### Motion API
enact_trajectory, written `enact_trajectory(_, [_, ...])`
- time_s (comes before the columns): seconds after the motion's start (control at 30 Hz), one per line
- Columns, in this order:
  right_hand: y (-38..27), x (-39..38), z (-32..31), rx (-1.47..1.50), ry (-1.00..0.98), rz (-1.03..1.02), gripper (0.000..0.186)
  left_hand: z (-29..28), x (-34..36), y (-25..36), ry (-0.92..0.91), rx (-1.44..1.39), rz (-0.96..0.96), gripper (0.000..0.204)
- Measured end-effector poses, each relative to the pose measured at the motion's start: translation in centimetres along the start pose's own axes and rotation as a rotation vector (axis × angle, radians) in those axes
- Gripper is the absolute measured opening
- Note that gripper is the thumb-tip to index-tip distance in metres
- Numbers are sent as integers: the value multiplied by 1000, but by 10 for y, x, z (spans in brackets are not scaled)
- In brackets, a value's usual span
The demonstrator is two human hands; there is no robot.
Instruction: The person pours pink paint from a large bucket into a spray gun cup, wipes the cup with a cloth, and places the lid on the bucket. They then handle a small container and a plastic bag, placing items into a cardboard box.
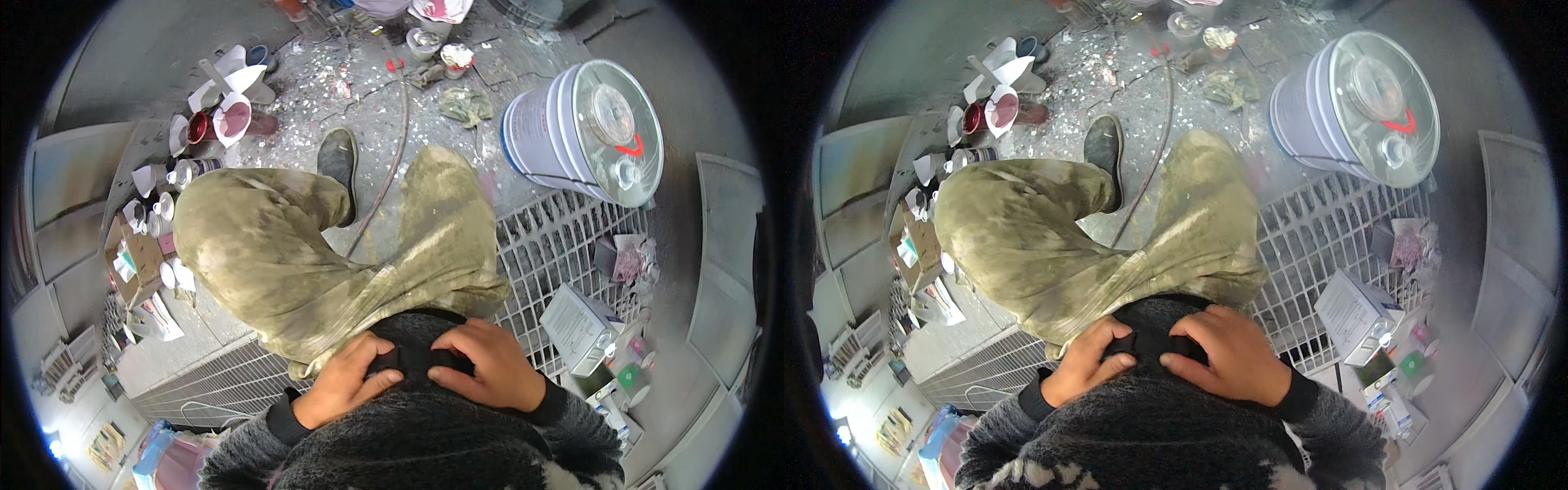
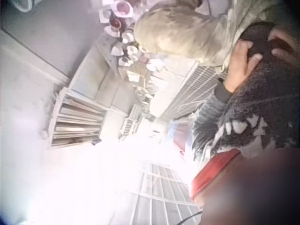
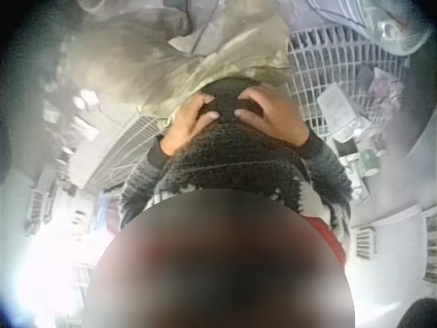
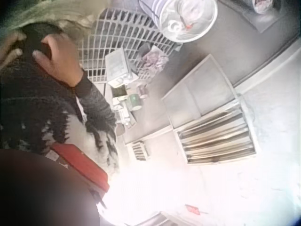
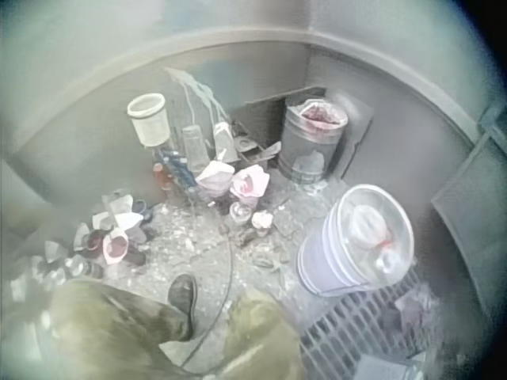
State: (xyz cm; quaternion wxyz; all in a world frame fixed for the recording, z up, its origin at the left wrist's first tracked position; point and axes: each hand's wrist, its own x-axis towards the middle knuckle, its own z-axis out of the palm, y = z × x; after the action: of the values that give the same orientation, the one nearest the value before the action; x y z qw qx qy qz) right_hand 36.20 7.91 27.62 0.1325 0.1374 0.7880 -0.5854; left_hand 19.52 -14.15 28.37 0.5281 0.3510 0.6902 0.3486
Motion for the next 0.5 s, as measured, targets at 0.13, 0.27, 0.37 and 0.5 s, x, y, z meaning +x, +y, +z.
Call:
enact_trajectory(0.13, [7, 8, 15, 92, 31, -15, 30, -13, 8, 0, -119, -145, -106, 30])
enact_trajectory(0.27, [12, 17, 22, 252, -5, 41, 32, -18, 14, -4, -214, -185, -207, 37])
enact_trajectory(0.37, [13, 24, 25, 315, -2, 82, 31, -16, 16, -10, -191, -345, -263, 43])
enact_trajectory(0.5, [13, 28, 31, 335, 45, 65, 30, -11, 15, -17, -133, -452, -293, 50])
